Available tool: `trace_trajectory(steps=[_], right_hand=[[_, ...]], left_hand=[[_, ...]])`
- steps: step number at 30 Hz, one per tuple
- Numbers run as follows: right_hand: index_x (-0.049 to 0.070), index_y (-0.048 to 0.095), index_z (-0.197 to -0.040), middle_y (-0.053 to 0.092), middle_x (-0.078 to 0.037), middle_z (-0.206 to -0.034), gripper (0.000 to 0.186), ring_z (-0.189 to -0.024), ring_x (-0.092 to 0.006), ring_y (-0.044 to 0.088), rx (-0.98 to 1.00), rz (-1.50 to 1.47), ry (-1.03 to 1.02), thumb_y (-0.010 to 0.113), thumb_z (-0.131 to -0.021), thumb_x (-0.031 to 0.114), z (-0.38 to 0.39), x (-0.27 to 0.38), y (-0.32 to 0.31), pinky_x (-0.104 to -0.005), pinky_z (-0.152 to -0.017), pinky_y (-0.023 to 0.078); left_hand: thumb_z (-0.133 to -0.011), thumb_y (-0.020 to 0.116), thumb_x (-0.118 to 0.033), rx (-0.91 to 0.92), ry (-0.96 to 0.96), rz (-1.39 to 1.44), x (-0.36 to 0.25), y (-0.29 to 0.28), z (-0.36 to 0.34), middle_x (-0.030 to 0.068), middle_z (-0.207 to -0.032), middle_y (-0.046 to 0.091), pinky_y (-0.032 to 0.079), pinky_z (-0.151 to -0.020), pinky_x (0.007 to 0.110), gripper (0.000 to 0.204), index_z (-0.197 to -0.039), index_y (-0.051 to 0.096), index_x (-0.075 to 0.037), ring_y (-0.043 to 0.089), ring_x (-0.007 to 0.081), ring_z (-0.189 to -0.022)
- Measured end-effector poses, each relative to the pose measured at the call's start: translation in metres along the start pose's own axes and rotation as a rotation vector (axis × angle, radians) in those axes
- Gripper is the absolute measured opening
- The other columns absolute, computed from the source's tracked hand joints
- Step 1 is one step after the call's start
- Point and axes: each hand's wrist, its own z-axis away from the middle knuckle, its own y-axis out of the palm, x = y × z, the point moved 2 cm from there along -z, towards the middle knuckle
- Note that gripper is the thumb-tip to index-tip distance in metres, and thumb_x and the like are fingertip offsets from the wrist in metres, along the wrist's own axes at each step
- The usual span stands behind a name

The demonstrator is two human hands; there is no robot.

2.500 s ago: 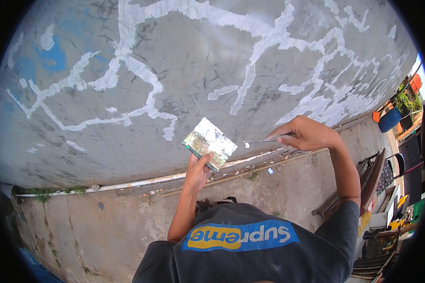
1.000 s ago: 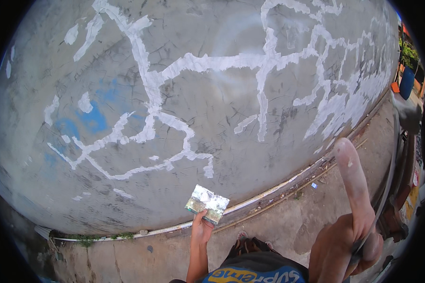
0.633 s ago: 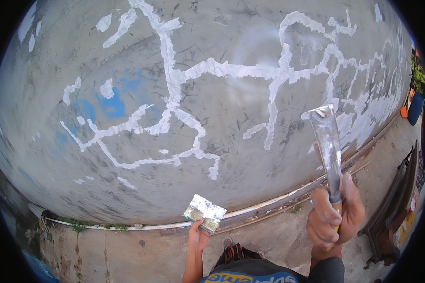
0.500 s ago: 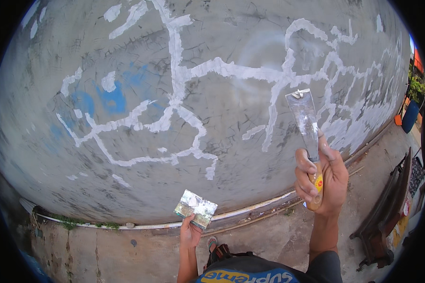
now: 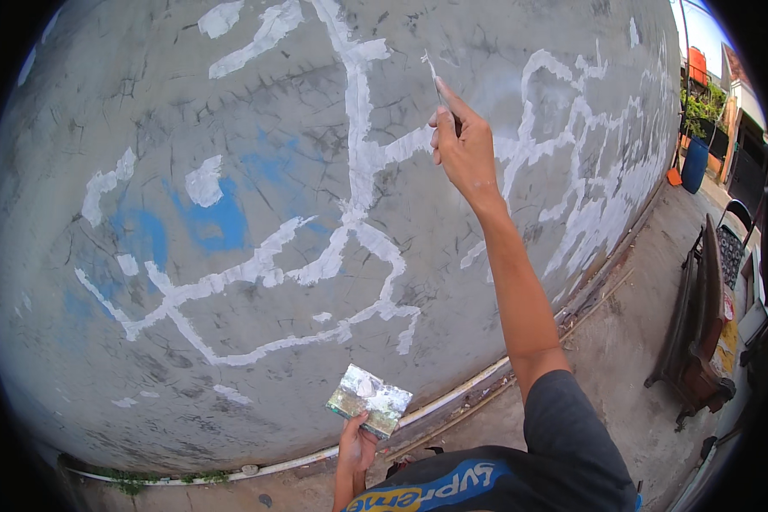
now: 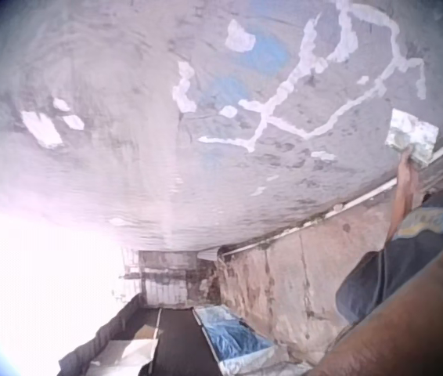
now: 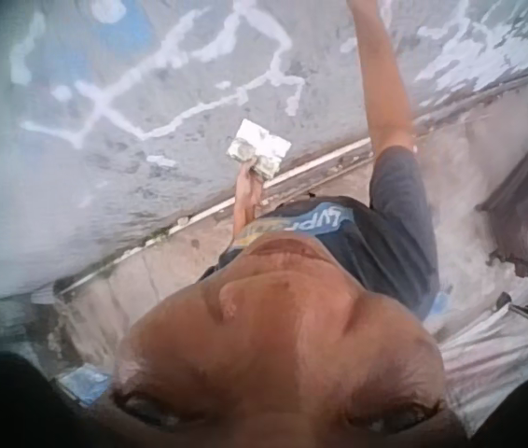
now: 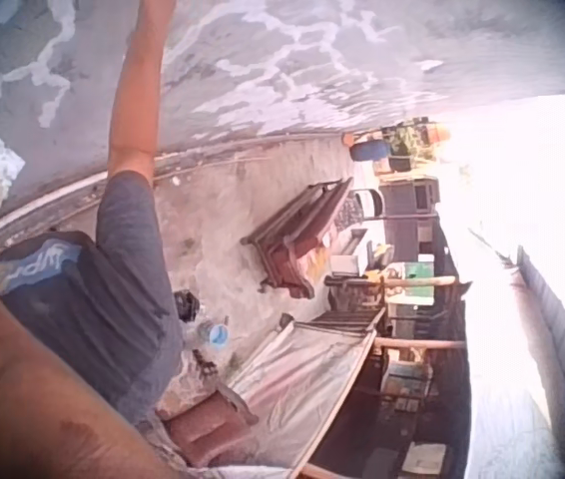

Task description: The person uses a putty knife to apply white plaster onto a gray concrete wall, smoothing it over cracks and blue graffiti. The person repeatedly scoops plaster from a hawk and spreads it across the wall surface.

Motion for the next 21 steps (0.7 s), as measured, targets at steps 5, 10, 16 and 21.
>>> trace_trajectory(steps=[5,10,16,21], right_hand=[[0.005,0.051,-0.134,0.055,-0.009,-0.072,0.04,-0.06,-0.015,0.05,-0.113,0.262,-0.143,0.048,-0.094,0.008,-0.015,0.001,0.028,-0.0313,-0.059,0.045],[0.002,0.053,-0.131,0.055,-0.017,-0.072,0.04,-0.062,-0.0264,0.052,-0.19,0.579,-0.39,0.05,-0.09,0.005,-0.019,-0.013,0.037,-0.0363,-0.063,0.044],[0.0,0.057,-0.125,0.049,-0.016,-0.063,0.037,-0.055,-0.024,0.047,0.012,0.702,-0.34,0.049,-0.09,0.007,0.001,0.006,0.029,-0.035,-0.057,0.042],[-0.001,0.059,-0.121,0.037,-0.011,-0.055,0.036,-0.048,-0.0177,0.037,0.088,0.62,-0.155,0.047,-0.089,0.009,-0.035,0.052,-0.008,-0.0341,-0.051,0.038]], left_hand=[[-0.088,0.053,-0.016,0.055,-0.068,-0.072,-0.027,-0.033,-0.015,0.0136,-0.127,0.051,0.053,-0.084,0.056,0.052,-0.135,0.035,-0.004,0.057,0.0324,-0.112],[-0.088,0.053,-0.016,0.079,-0.11,-0.074,-0.038,-0.039,-0.028,0.0135,-0.127,0.052,0.052,-0.085,0.057,0.051,-0.134,0.036,-0.004,0.056,0.0324,-0.112],[-0.089,0.051,-0.013,0.134,-0.169,-0.048,-0.02,-0.051,-0.041,0.0139,-0.125,0.052,0.051,-0.087,0.058,0.048,-0.133,0.037,-0.004,0.056,0.0322,-0.112],[-0.088,0.053,-0.011,0.172,-0.247,-0.048,-0.02,-0.036,-0.046,0.0143,-0.125,0.052,0.05,-0.089,0.058,0.048,-0.133,0.037,-0.002,0.056,0.0309,-0.112]])
